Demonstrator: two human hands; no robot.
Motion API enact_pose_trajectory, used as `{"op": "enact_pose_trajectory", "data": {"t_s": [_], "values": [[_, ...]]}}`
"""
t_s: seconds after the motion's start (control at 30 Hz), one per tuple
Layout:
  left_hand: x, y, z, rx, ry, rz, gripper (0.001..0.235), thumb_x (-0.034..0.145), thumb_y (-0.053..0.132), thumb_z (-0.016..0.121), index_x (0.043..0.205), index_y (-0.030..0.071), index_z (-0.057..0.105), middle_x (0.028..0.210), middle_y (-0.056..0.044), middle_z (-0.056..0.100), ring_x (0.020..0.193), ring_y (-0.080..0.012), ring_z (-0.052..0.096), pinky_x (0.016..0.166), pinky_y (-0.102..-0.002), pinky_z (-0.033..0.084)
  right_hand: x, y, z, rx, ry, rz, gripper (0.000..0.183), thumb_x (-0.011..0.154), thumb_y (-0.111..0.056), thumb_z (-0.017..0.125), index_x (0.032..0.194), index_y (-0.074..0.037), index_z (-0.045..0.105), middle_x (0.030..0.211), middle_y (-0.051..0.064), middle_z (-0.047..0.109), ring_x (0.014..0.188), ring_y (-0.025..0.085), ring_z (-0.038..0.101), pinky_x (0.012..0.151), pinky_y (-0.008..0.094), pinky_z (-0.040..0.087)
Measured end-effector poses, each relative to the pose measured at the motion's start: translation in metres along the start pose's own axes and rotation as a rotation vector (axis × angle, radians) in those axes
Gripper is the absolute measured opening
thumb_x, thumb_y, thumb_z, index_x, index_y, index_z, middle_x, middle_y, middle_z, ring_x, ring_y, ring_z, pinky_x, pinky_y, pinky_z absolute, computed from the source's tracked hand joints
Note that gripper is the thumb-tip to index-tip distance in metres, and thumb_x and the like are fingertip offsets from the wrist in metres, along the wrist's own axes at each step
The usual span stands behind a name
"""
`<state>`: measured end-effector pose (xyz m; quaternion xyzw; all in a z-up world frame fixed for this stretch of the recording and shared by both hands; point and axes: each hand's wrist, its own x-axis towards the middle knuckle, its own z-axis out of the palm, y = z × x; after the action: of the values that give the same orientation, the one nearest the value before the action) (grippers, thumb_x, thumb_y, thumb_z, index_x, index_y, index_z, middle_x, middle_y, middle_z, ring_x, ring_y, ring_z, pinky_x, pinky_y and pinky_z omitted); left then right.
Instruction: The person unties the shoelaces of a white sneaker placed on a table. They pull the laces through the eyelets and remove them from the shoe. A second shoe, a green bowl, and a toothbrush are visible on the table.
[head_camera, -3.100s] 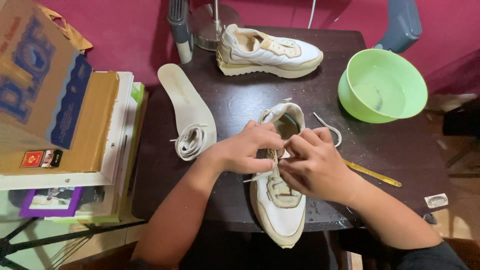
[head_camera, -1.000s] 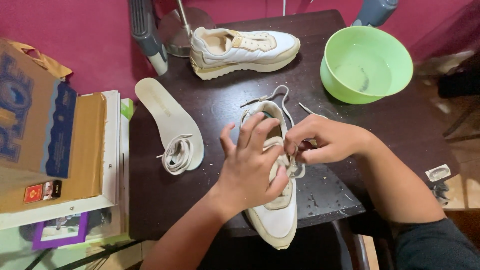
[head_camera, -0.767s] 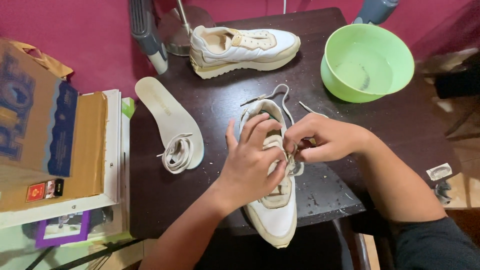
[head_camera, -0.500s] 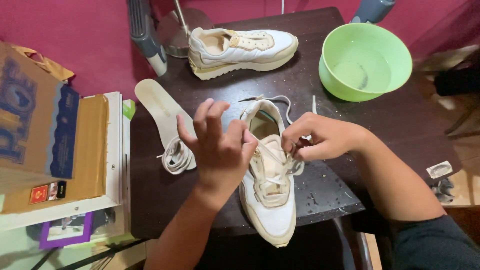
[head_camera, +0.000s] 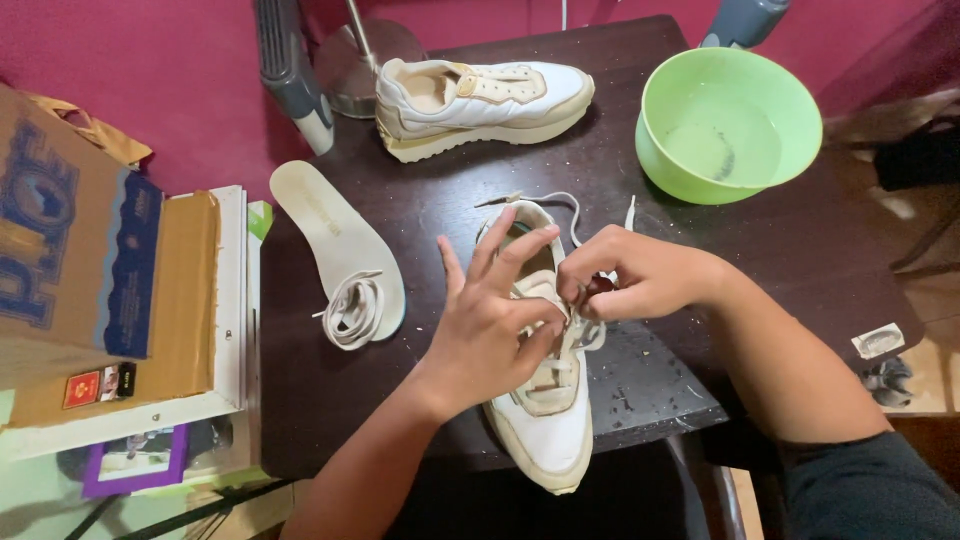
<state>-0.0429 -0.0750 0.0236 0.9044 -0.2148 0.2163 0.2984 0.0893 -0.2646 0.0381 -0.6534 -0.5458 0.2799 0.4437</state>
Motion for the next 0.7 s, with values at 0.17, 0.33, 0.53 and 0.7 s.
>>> {"op": "enact_pose_trajectory", "data": {"t_s": [0.17, 0.33, 0.53, 0.7], "values": [[0.002, -0.020, -0.004, 0.114, 0.216, -0.230, 0.006, 0.075, 0.012, 0.078, 0.072, 0.013, 0.073, 0.144, -0.008, 0.050, 0.146, -0.0451, 0.033, 0.095, -0.094, 0.017, 0.001, -0.005, 0.001, 0.005, 0.002, 0.009, 0.005, 0.075, -0.005, 0.065, 0.074, -0.005, 0.070, 0.055, 0.007, 0.058, 0.049, 0.017, 0.052, 0.049, 0.033, 0.048], [-0.001, -0.049, -0.007, 0.396, 0.474, -0.103, 0.007, 0.069, 0.017, 0.067, 0.076, 0.016, 0.065, 0.145, -0.006, 0.049, 0.143, -0.0395, 0.037, 0.110, -0.075, 0.021, 0.002, -0.002, 0.002, -0.005, 0.012, -0.038, 0.004, 0.076, -0.008, 0.066, 0.075, -0.006, 0.069, 0.056, 0.005, 0.059, 0.050, 0.015, 0.056, 0.047, 0.032, 0.048], [0.004, -0.013, 0.009, 0.302, 0.241, 0.340, 0.010, 0.072, 0.028, 0.064, 0.078, 0.020, 0.066, 0.100, 0.003, 0.062, 0.092, -0.0178, 0.060, 0.094, -0.050, 0.038, -0.002, 0.009, 0.002, 0.025, 0.012, -0.020, 0.005, 0.074, -0.006, 0.065, 0.075, -0.005, 0.070, 0.054, 0.006, 0.056, 0.049, 0.016, 0.054, 0.046, 0.031, 0.048], [0.002, -0.011, 0.010, 0.263, 0.157, 0.353, 0.011, 0.080, 0.022, 0.062, 0.070, 0.019, 0.057, 0.085, 0.001, 0.051, 0.085, -0.0213, 0.054, 0.085, -0.048, 0.035, -0.002, 0.007, 0.000, 0.021, 0.008, -0.008, 0.004, 0.074, -0.007, 0.066, 0.074, -0.006, 0.070, 0.054, 0.006, 0.058, 0.049, 0.016, 0.054, 0.046, 0.031, 0.048]]}}
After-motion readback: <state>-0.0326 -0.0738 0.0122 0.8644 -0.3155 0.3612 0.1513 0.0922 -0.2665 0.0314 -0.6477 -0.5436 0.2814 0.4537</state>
